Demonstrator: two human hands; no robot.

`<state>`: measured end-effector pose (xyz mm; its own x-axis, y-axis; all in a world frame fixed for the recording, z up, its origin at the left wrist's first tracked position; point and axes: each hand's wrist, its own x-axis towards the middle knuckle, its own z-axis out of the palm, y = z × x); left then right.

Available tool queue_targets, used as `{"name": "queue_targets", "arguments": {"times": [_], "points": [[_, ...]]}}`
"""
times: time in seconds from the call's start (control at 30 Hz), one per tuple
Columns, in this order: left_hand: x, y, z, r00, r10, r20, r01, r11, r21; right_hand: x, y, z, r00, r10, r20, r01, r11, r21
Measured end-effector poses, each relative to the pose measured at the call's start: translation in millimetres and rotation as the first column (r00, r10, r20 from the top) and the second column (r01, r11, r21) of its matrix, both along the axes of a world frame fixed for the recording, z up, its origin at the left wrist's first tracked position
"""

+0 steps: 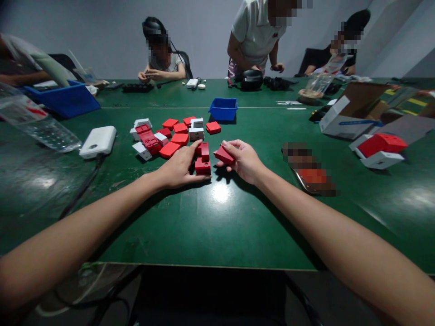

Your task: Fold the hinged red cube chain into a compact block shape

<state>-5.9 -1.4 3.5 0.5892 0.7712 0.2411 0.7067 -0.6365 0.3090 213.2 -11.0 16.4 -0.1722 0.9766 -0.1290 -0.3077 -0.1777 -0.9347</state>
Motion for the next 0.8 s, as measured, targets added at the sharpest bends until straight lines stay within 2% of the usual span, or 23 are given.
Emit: {"name": "queue_targets", "arguments": {"times": [0.13,0.33,0.8], "points": [[-0.1,-0.4,0.0,1.0,0.003,0.002,-0.003,1.0,0.004,0.8,0.5,1.1,1.0,-0.011,0.018,0.012,0.999,-0.036],[-0.1,-0.6,0.5,1.0,-0.003,0.006,0.003,1.0,0.001,1.3,4.8,-6.1,0.999,0.003,-0.051,-0.002,1.0,0.025],[-0.1,0.6,-0.7,1.0,-0.008,0.006,0.008,1.0,-0.001,2.5,6.8,-13.6,0.997,-0.028,0.076,0.019,0.994,0.112]]}}
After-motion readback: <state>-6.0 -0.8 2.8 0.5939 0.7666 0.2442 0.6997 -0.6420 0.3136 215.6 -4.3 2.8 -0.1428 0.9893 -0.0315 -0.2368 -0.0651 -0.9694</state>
